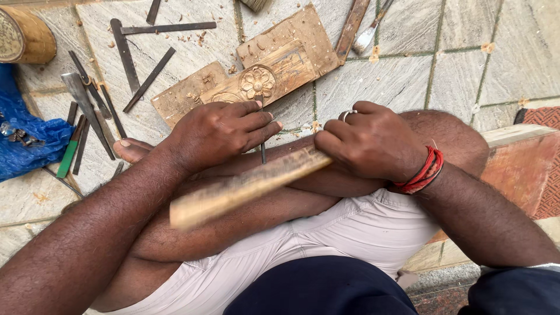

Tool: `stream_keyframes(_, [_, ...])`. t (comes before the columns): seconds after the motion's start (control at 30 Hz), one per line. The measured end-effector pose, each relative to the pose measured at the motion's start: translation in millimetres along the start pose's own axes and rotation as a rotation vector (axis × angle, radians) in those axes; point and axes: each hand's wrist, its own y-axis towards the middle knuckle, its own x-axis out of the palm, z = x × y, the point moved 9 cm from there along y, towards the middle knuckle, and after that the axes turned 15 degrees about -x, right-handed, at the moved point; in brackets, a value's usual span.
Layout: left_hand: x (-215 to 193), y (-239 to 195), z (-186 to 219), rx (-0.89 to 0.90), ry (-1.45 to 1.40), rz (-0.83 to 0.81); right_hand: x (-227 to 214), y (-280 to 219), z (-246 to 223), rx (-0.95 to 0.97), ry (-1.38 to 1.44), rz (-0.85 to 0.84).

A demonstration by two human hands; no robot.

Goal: The person sits cross-legged on the floor and carves a floral design into a rectangular wooden block using a chisel and a wooden mallet. They repeatedly strike the chisel to shape the wood and occasionally brush away debris with a hand brush.

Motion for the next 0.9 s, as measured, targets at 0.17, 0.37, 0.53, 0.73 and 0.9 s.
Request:
stream_keyframes(0.17, [1,-2,0,-0.009,-0.005,0.004,2,2,-3,-0.025,0.016,0.033])
stream_keyframes(0.37, [5,-3,4,0.041,0.108,0.025,-5,-1,-10,-0.124,-0.054,0.111])
stream_keyframes(0.53, [8,-2,2,0.025,0.053,0.019,2,-5,1,-0.004,-0.056,0.006])
stream_keyframes(0.73, [11,-7,1,0.022,0.063,0.017,4,-4,1,0.001,0.011,0.008])
stream_keyframes(0.9, [16,-2,0,0.030,0.105,-0.013,-6,-3,-8,-0.124,-0.084,0.123])
